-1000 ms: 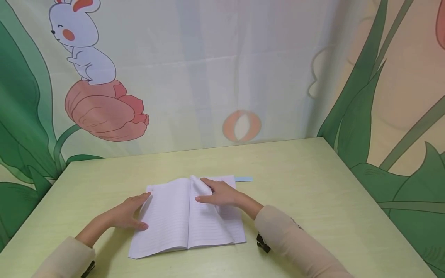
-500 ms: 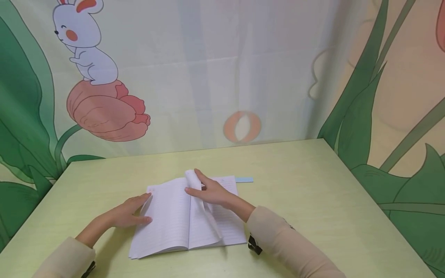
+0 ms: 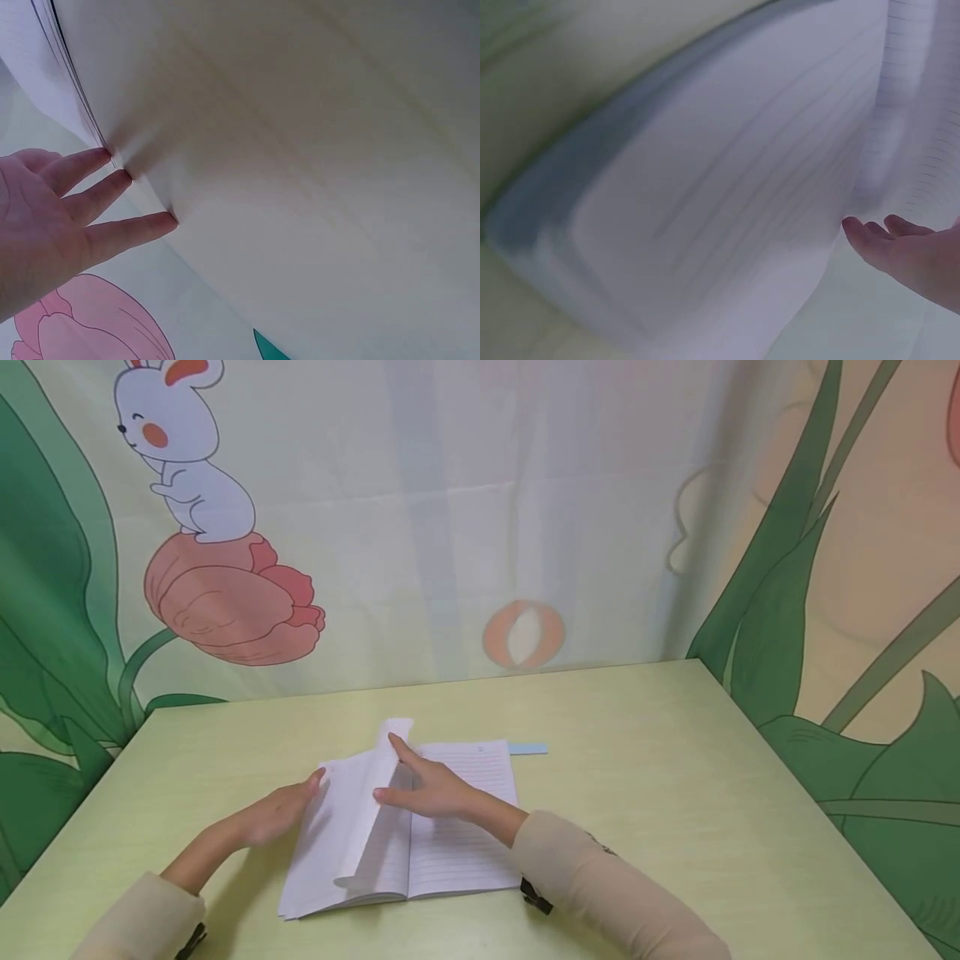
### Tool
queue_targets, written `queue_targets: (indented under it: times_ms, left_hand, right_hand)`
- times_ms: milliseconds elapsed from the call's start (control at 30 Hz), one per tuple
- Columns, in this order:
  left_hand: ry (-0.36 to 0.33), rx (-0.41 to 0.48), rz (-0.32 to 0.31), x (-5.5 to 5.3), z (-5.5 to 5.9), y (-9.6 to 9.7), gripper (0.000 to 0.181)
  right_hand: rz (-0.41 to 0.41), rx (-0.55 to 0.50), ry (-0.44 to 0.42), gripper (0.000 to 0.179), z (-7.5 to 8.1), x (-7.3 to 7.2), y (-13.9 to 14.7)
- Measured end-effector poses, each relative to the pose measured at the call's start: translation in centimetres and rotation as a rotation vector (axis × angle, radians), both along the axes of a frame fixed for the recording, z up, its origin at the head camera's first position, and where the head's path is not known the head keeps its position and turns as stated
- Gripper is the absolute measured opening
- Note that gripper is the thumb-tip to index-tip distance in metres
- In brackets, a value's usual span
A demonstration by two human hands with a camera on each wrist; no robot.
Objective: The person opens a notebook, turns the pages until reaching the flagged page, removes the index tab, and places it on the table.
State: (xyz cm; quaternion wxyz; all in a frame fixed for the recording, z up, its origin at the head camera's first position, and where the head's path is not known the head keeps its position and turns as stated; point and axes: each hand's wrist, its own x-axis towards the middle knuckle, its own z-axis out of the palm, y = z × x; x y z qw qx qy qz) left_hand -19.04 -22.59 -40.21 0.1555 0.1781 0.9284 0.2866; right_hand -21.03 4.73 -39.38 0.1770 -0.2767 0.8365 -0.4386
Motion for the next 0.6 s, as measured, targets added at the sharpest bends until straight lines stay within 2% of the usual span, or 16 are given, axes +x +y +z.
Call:
queue_targets:
  times_ms: [133, 300, 467, 600]
  left_hand:
    - [-0.024, 0.029, 0.029, -0.1, 0.1, 0.0, 0.061]
    - [-0.025, 0.063, 0.014, 0.0, 0.2, 0.0, 0.062]
    - [-0.029, 0.053, 0.019, 0.0, 0.2, 0.1, 0.063]
    - [-0.02, 0.028, 0.037, 0.0, 0.2, 0.1, 0.069]
  right_hand:
    - [0.023, 0.066, 0.033, 0.082, -0.4, 0.1, -0.7]
    - [0.105, 0.153, 0.106, 0.084, -1.0, 0.0, -1.5]
    - [0.198, 0.277, 0.136, 0.086, -1.1, 0.3, -1.9]
    - [0.236, 0.352, 0.142, 0.088, -0.8, 0.6, -2.2]
